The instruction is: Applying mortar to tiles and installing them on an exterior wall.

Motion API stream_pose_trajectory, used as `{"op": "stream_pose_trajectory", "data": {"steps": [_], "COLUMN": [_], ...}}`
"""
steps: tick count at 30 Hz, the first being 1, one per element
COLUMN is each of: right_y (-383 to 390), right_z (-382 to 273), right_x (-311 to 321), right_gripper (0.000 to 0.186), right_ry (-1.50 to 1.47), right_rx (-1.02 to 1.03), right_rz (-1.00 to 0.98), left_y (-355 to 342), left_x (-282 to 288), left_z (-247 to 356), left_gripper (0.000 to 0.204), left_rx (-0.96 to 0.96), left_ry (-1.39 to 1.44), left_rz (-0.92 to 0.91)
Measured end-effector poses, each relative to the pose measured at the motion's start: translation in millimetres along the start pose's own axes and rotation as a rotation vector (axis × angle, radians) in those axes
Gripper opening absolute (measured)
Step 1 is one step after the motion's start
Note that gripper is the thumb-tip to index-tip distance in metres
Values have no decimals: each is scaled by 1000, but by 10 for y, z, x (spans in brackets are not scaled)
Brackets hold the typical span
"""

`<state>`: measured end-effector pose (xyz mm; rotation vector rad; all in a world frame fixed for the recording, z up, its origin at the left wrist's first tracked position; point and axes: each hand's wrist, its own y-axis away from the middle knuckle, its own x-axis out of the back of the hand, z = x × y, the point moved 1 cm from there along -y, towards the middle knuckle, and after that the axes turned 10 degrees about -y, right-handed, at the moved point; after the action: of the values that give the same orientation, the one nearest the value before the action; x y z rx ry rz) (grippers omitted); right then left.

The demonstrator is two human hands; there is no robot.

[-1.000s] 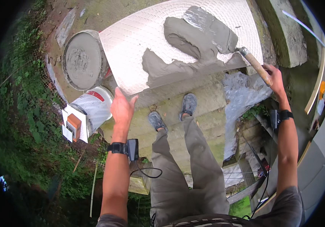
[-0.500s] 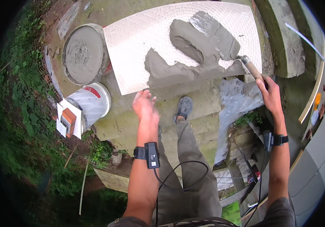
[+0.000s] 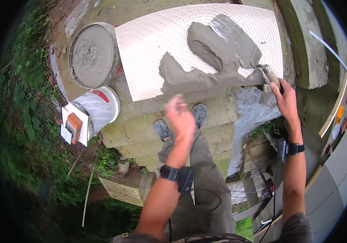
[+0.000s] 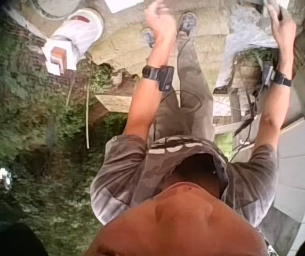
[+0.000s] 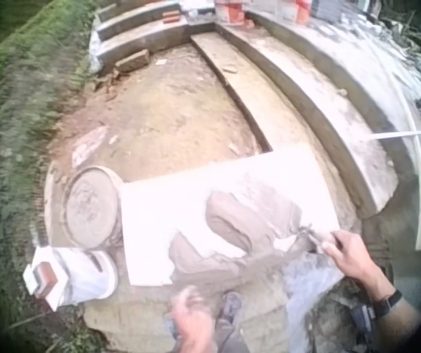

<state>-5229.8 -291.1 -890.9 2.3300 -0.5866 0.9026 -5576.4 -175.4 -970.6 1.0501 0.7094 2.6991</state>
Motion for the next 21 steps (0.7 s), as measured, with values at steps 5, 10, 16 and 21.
{"op": "stream_pose_trajectory", "data": {"steps": [5,10,16,21], "right_y": [-70,-208,-53,335], "right_z": [38,-93,-508,-596], "right_x": [-30,-21,267,431], "right_gripper": [46,44,42,38], "right_ry": [2,108,150,-1203], "right_rx": [46,0,-13,-620], "right_rz": [31,-71,20,-219], "left_y": [-932,-1478,-1149,-652], "left_x": [857,1040,1114,1423], "left_z": [761,614,417,271], "left_gripper": [75,76,58,29], "left_rx": [-709,-766,-776,-734], "left_ry": [-576,-1213,-1768,-1271], "left_rz": [248,77,147,1]}}
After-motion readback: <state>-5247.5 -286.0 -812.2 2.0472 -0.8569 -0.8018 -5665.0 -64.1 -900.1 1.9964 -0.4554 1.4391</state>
